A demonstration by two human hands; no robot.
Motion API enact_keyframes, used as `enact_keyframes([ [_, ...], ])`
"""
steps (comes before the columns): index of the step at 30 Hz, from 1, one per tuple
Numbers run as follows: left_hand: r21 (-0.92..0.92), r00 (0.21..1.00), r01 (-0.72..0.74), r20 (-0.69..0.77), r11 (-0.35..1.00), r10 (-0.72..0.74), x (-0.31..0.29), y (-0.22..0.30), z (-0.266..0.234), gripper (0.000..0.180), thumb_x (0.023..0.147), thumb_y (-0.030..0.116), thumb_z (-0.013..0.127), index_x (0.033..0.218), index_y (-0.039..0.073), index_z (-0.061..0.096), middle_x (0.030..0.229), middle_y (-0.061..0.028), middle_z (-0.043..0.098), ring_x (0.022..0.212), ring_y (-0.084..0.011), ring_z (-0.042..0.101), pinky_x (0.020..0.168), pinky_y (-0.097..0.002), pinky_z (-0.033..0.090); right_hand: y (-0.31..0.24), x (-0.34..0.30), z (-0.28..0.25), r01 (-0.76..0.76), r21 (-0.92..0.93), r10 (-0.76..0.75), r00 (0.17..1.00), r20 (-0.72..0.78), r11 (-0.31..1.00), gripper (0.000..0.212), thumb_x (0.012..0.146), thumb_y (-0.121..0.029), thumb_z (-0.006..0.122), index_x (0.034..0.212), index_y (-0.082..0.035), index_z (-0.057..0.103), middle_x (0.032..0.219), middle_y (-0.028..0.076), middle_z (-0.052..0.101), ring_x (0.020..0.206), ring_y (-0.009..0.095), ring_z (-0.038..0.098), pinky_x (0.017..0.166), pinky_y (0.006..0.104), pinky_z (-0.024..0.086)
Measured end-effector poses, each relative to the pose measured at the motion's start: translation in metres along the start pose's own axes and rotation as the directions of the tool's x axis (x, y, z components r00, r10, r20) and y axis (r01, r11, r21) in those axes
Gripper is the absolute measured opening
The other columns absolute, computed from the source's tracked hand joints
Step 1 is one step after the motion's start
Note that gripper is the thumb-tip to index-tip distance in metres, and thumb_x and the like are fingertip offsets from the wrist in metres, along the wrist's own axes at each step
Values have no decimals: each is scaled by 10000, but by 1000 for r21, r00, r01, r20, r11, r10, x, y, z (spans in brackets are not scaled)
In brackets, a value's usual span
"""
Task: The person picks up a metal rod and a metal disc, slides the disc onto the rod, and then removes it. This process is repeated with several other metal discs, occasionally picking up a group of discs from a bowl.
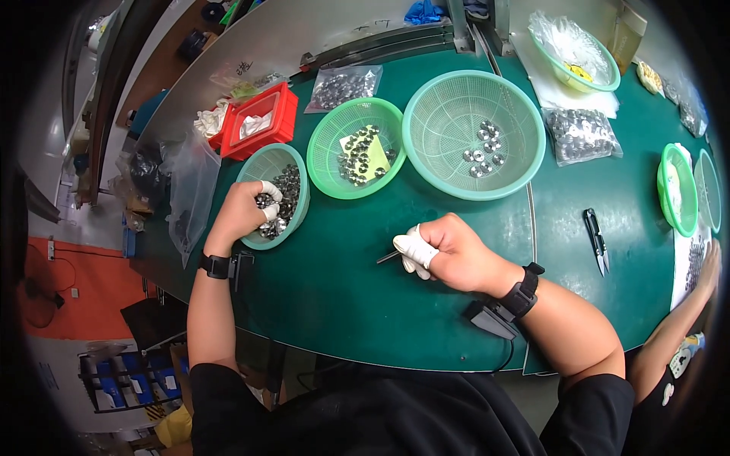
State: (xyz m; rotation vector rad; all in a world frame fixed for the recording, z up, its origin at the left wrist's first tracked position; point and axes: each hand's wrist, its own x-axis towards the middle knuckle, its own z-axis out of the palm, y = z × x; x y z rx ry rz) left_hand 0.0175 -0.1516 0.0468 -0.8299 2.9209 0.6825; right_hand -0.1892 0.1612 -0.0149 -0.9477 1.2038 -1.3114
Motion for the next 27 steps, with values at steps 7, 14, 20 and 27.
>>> enact_keyframes([
  [7,-72,997,70,16,995,-69,-2,3,-9,166,738,-19,715,899,-14,678,731,-53,665,668,-90,630,599,-261,494,0,-3,-1,-44,72,46,998,-36,996,420,1037,-283,514,718,-31,615,584,-1,557,505,63,466,482,233,360],
  [14,-128,1000,9,-26,992,-13,-4,48,-18,166,720,8,731,881,10,694,715,-89,663,600,-135,616,585,-301,488,6,5,-3,57,231,-16,984,-175,971,418,1045,-293,485,728,-42,589,581,4,536,489,74,445,474,231,342],
  [20,-216,876,-454,71,864,478,-12,118,38,165,704,9,701,868,8,680,748,-121,633,657,-263,651,595,-343,501,8,4,-2,74,244,-8,966,-258,967,416,1049,-283,472,735,-38,593,592,8,537,503,76,455,483,230,348],
  [27,-29,792,-610,-1,792,610,-22,132,105,199,705,7,707,902,29,695,852,-118,587,762,-288,627,630,-385,523,9,3,-2,95,281,-23,969,-248,955,416,1050,-287,472,739,-41,595,596,7,538,508,74,449,494,228,350],
])
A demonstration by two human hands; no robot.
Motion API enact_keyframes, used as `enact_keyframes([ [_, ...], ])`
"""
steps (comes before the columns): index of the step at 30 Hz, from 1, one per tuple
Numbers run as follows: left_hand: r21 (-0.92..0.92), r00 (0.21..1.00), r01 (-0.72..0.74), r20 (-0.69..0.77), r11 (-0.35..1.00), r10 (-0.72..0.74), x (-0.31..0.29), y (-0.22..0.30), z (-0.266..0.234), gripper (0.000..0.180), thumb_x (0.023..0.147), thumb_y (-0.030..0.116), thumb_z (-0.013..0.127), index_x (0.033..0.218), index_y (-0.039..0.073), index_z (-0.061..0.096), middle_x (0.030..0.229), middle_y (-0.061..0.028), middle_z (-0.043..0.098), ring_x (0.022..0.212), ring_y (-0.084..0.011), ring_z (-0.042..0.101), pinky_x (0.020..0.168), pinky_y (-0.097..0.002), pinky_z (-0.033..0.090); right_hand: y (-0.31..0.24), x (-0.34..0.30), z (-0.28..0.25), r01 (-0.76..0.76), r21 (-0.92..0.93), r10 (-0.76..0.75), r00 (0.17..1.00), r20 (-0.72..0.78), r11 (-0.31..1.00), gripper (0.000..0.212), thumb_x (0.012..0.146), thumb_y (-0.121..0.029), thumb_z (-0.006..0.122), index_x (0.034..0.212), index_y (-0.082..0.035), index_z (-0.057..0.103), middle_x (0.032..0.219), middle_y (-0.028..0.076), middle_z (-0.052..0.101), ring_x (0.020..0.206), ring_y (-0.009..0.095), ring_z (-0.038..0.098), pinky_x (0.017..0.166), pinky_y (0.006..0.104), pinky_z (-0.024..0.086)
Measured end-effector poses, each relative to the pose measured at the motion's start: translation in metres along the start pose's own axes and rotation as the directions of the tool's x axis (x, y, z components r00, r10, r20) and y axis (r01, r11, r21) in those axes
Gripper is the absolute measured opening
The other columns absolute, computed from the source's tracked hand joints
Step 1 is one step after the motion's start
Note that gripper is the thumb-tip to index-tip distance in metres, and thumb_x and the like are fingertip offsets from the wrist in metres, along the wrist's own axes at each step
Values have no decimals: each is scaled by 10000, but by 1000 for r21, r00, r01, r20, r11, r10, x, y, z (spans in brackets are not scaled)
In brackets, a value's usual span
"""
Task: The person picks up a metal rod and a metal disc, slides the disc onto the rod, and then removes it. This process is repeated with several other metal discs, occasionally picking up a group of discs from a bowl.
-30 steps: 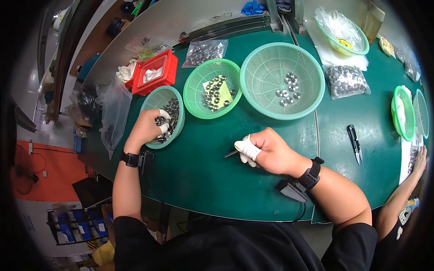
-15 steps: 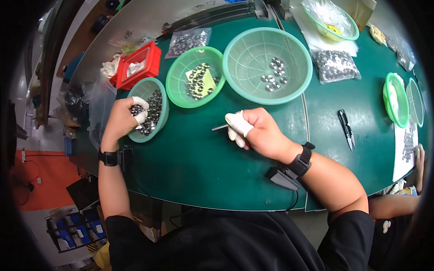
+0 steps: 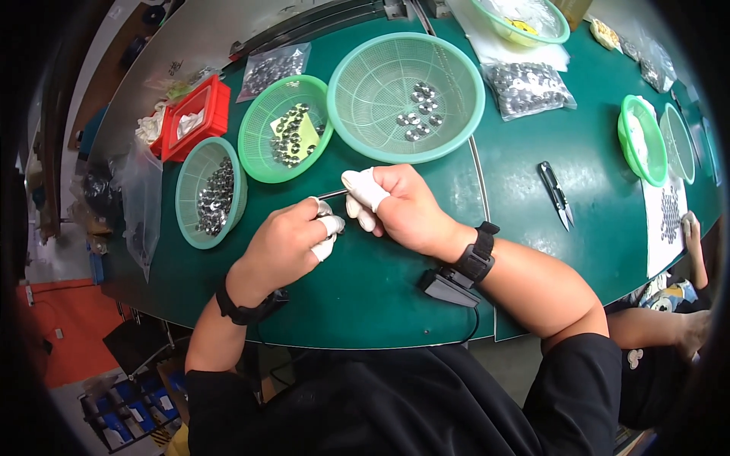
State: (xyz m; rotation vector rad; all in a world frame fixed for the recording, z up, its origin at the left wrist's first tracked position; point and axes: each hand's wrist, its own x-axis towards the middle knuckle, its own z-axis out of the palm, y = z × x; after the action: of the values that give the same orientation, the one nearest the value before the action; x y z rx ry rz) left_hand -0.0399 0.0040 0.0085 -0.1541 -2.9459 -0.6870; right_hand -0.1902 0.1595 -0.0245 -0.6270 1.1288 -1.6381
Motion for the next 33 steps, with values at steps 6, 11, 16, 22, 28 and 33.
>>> enact_keyframes([
  [6,13,998,-53,-25,999,53,-4,-1,6,197,708,6,710,902,34,707,905,-105,608,809,-274,626,642,-378,536,-4,1,-1,-25,0,25,999,25,1000,415,1046,-302,485,739,-47,598,597,3,542,513,69,443,498,226,346],
  [11,29,1000,-16,7,999,16,-11,2,-1,261,705,26,749,963,56,731,945,-91,646,846,-262,638,676,-360,547,-4,2,-1,-50,-12,51,998,39,999,414,1046,-302,489,738,-49,600,597,-1,543,514,67,442,501,225,345],
  [16,44,1000,-10,12,999,9,-19,1,-2,299,704,39,777,999,65,736,1000,-86,671,863,-254,645,704,-352,552,-3,1,1,-56,-4,56,998,21,998,411,1046,-294,487,735,-49,600,598,-1,545,513,67,439,502,224,345],
  [22,-15,998,15,-57,1000,-16,-16,8,-12,237,743,51,744,979,45,728,955,-93,652,844,-270,643,696,-356,546,-3,1,0,-43,-23,44,999,28,999,411,1046,-291,489,733,-49,601,600,-2,549,512,66,445,502,223,349],
  [28,-109,985,71,-147,992,-87,-15,-3,-12,251,763,50,748,1010,23,717,967,-105,665,831,-293,650,704,-356,538,-2,2,0,-35,-22,36,999,32,999,414,1046,-296,488,734,-48,599,600,-2,550,512,63,448,500,219,349],
  [33,-182,979,185,-54,966,-198,-7,-5,-15,250,772,-9,738,1019,-12,694,1023,-145,669,881,-300,668,749,-343,535,-3,2,-1,-32,-20,32,999,-5,999,413,1048,-303,483,743,-49,598,600,-1,550,511,62,448,498,220,349],
])
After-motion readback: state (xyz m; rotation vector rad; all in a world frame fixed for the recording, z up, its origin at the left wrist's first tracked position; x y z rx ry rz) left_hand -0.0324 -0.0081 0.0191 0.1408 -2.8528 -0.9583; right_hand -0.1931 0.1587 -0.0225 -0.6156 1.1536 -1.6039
